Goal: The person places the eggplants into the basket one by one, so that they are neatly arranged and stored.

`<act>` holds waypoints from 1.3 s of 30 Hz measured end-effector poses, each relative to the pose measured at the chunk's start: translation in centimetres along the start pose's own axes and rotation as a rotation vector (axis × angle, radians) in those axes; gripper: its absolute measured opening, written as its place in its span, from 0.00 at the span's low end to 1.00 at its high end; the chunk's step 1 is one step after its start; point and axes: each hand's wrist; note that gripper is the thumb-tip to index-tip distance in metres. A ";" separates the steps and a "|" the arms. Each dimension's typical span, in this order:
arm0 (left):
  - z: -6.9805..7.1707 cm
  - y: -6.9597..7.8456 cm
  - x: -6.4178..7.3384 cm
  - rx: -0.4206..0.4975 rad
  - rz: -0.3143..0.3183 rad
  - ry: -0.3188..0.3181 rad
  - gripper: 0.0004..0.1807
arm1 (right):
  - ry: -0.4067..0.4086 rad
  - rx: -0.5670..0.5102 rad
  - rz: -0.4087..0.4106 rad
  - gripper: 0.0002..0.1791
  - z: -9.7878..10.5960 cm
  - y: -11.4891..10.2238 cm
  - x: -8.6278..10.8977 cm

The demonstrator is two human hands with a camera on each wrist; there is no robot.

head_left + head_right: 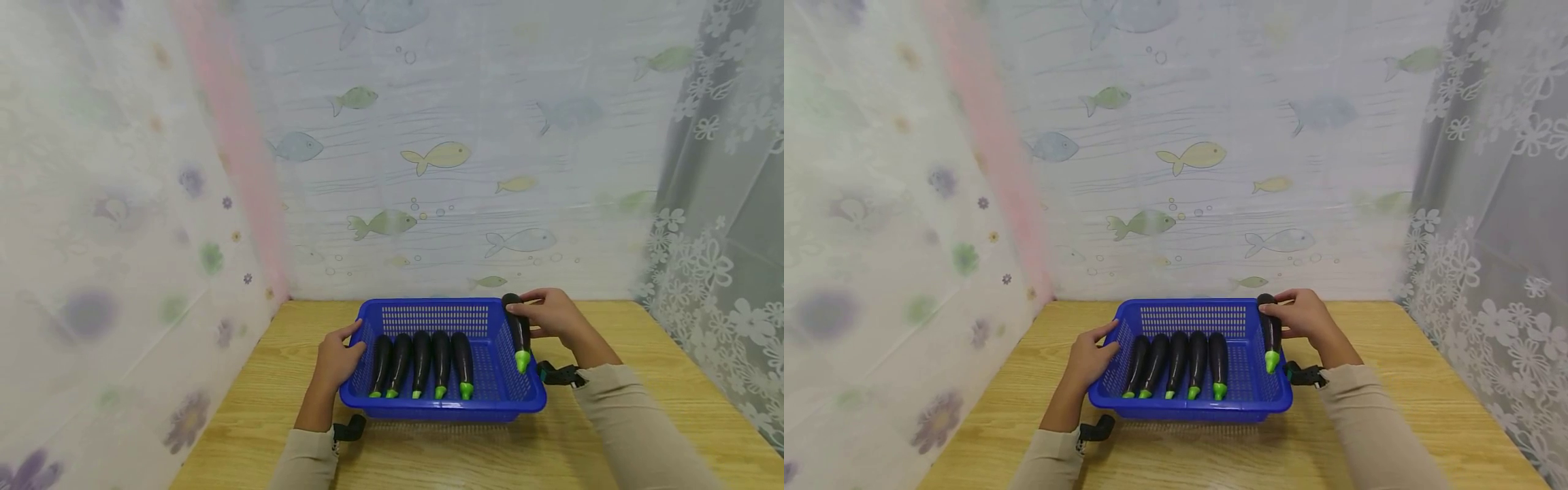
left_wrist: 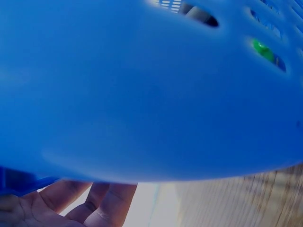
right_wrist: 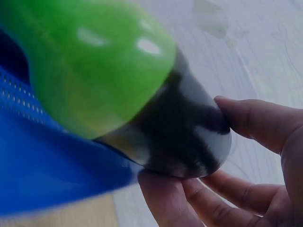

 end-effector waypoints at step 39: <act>0.1 -0.1 -0.1 -0.003 -0.012 0.001 0.31 | 0.087 0.605 0.082 0.24 -7.5 -2.3 -3.2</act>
Point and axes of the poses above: each hand's wrist, its own x-axis away from the middle knuckle, its own z-axis out of the back of the hand, y = z × x, and after that the axes turned 9 degrees about x, right-handed
